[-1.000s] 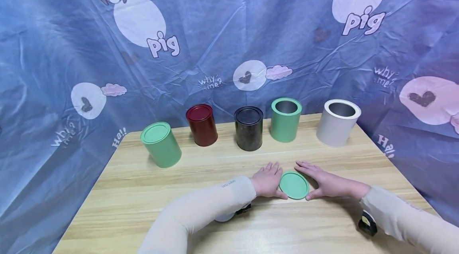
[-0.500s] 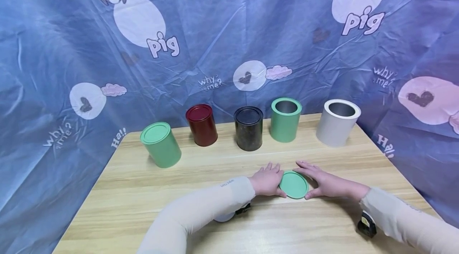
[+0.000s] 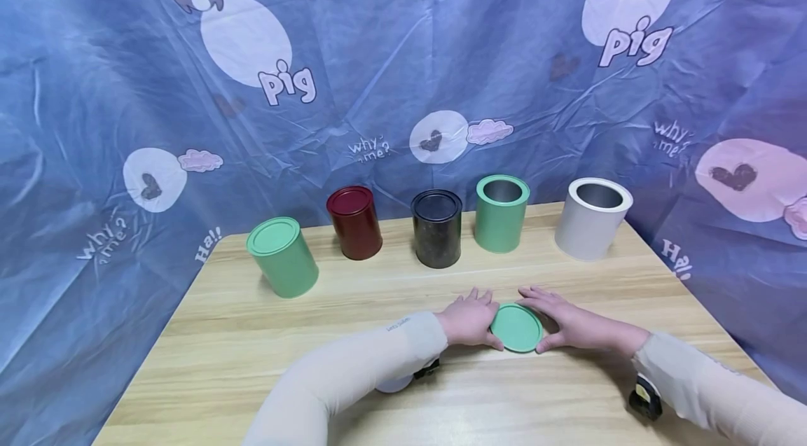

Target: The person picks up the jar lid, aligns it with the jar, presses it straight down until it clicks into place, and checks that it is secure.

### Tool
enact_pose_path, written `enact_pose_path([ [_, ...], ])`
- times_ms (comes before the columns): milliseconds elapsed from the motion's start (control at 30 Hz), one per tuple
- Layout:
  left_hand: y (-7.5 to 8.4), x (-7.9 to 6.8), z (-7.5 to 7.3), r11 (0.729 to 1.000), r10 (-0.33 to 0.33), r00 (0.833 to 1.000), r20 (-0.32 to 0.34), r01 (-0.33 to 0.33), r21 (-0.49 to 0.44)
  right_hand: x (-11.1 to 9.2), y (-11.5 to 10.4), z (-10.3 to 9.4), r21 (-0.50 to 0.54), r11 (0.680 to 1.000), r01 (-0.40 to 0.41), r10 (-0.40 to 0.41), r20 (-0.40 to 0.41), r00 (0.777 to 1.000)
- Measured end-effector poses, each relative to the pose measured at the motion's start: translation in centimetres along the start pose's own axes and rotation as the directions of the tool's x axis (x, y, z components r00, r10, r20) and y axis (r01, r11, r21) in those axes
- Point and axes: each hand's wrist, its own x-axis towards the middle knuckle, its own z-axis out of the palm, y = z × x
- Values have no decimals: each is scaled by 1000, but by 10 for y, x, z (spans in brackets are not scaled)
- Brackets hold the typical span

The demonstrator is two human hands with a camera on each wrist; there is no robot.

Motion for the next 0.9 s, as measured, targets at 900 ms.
enact_pose_path([
  [900,-23,22,-54,974,185,977,-102,-196,-111,14,-1,-48,36,999,-40,44,-126,991],
])
